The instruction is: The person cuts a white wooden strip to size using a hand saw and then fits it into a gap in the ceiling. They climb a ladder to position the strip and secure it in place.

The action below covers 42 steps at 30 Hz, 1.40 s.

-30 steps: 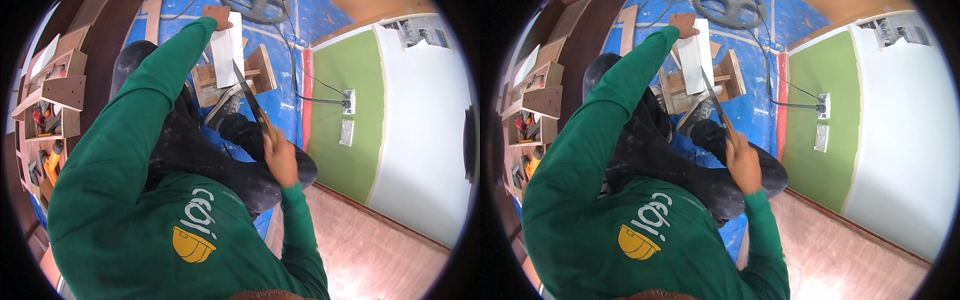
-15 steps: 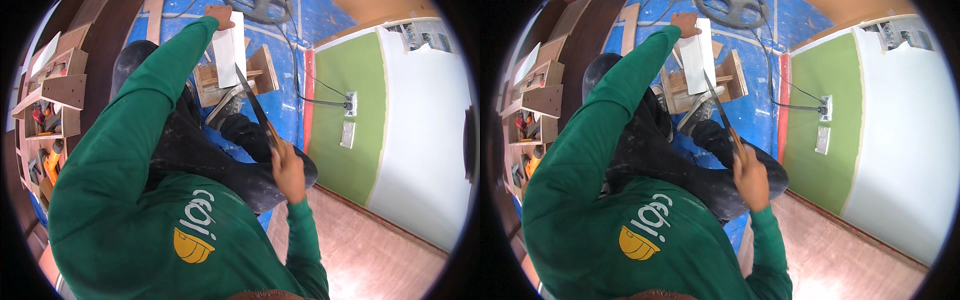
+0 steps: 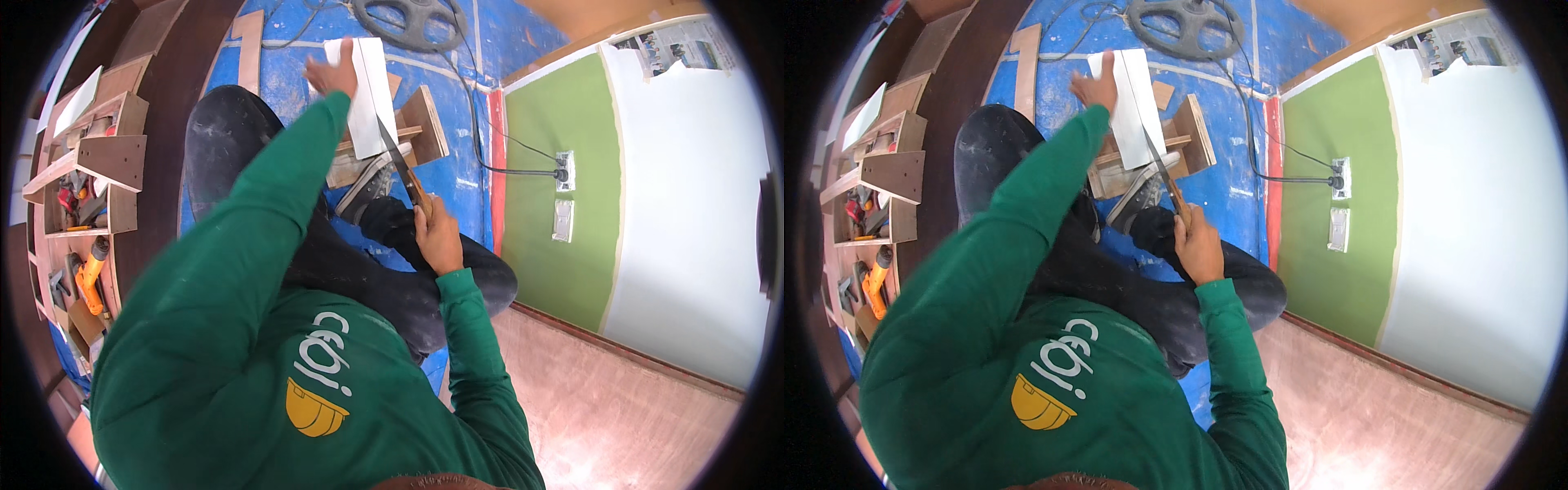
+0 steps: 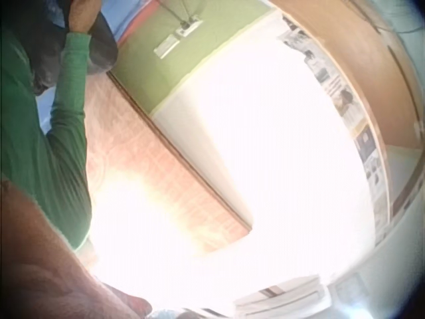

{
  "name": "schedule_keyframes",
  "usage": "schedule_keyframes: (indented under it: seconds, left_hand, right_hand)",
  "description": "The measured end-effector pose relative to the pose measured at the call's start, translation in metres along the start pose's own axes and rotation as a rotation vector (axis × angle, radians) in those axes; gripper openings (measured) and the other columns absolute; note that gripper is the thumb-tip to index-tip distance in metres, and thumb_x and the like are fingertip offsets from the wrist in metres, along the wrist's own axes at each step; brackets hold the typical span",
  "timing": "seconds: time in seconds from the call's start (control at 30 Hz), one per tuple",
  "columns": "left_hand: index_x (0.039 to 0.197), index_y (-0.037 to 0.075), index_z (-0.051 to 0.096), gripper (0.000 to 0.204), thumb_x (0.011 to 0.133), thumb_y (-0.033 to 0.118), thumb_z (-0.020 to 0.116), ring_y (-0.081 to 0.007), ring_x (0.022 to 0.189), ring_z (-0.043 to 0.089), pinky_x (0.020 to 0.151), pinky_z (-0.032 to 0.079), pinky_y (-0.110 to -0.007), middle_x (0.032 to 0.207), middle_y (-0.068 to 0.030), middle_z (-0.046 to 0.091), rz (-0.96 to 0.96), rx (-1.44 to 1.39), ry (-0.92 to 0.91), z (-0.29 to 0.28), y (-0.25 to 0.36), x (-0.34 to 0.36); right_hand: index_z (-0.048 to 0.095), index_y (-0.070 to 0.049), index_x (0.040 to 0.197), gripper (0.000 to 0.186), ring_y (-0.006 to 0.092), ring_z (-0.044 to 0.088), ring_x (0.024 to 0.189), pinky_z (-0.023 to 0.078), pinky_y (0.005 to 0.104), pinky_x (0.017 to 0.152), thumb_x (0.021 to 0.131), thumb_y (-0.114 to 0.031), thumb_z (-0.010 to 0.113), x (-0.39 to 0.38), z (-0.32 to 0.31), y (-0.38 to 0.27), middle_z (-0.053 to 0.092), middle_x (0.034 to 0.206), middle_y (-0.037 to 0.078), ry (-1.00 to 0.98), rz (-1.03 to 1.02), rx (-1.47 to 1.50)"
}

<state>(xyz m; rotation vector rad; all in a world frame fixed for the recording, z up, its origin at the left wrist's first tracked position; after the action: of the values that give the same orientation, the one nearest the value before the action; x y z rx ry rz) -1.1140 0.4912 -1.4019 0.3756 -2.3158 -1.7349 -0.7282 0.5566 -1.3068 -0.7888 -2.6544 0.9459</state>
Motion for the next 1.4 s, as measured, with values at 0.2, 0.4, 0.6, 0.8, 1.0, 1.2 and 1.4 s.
schedule_keyframes:
  seconds: [0.2,0.4,0.6,0.8,1.0,1.2,1.4]
  left_hand:
    - [0.144,-0.011,0.042,0.103,0.082,0.060,0.081,-0.0452,0.129,0.058,0.111,0.043,-0.048,0.133,-0.0330,0.062,-0.262,-0.071,-0.304,0.015,-0.080,-0.097]
    - [0.135,-0.006,0.049,0.079,0.083,0.041,0.086,-0.0418,0.117,0.066,0.103,0.049,-0.047,0.122,-0.0295,0.068,-0.066,0.031,-0.372,-0.009,-0.101,-0.114]
    - [0.131,-0.004,0.054,0.082,0.084,0.060,0.078,-0.0451,0.112,0.068,0.099,0.050,-0.052,0.118,-0.0288,0.070,-0.119,0.205,-0.411,0.017,-0.087,-0.102]
    - [0.125,-0.002,0.057,0.097,0.081,0.083,0.065,-0.0456,0.105,0.070,0.093,0.051,-0.054,0.110,-0.0272,0.073,-0.049,0.363,-0.379,0.014,-0.090,-0.096]
    - [0.125,-0.007,0.056,0.094,0.084,0.077,0.067,-0.0456,0.109,0.068,0.096,0.050,-0.054,0.114,-0.0288,0.071,-0.091,0.378,-0.406,0.017,-0.094,-0.097]
    - [0.125,-0.007,0.056,0.092,0.085,0.074,0.069,-0.0453,0.111,0.068,0.097,0.050,-0.054,0.117,-0.0289,0.070,-0.083,0.390,-0.412,0.023,-0.102,-0.095]
    - [0.131,-0.010,0.056,0.101,0.083,0.079,0.067,-0.0464,0.113,0.067,0.101,0.049,-0.053,0.119,-0.0319,0.070,-0.095,0.400,-0.468,0.022,-0.107,-0.097]
  right_hand:
    - [0.058,0.001,0.123,0.031,0.0524,0.067,0.086,0.051,0.0583,0.071,0.100,-0.019,0.066,0.002,-0.006,-0.011,0.069,0.092,0.032,0.020,-0.013,0.038]
    - [0.060,0.001,0.120,0.031,0.0526,0.066,0.083,0.051,0.0590,0.071,0.099,-0.020,0.067,0.025,-0.013,-0.030,0.068,0.087,0.033,0.022,0.025,-0.033]
    - [0.058,0.002,0.120,0.031,0.0536,0.065,0.084,0.050,0.0601,0.071,0.100,-0.021,0.065,0.040,-0.013,-0.035,0.068,0.087,0.033,-0.001,0.050,-0.037]
    - [0.053,0.007,0.125,0.036,0.0523,0.066,0.087,0.052,0.0595,0.076,0.101,-0.019,0.061,0.044,-0.008,-0.041,0.068,0.094,0.033,-0.027,0.032,-0.055]
    - [0.053,0.002,0.129,0.036,0.0503,0.067,0.088,0.053,0.0563,0.074,0.100,-0.015,0.064,-0.014,-0.064,-0.055,0.069,0.097,0.030,-0.072,0.109,-0.028]
    - [0.053,-0.001,0.132,0.037,0.0476,0.069,0.086,0.054,0.0517,0.070,0.099,-0.010,0.066,-0.075,-0.119,-0.075,0.069,0.094,0.029,-0.184,0.292,-0.031]
    - [0.052,0.000,0.132,0.036,0.0498,0.067,0.083,0.053,0.0521,0.067,0.100,-0.011,0.065,-0.040,-0.094,-0.060,0.068,0.092,0.030,-0.231,0.157,-0.086]
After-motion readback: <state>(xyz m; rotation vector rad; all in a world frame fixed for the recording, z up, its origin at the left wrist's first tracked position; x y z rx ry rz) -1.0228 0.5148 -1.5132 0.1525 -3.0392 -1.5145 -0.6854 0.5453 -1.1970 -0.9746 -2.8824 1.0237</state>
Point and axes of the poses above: each hand's wrist, its own x-axis towards the middle knuckle, its own z-axis out of the palm, y = z × x, the point moved 7 cm from there along x, towards the middle knuckle
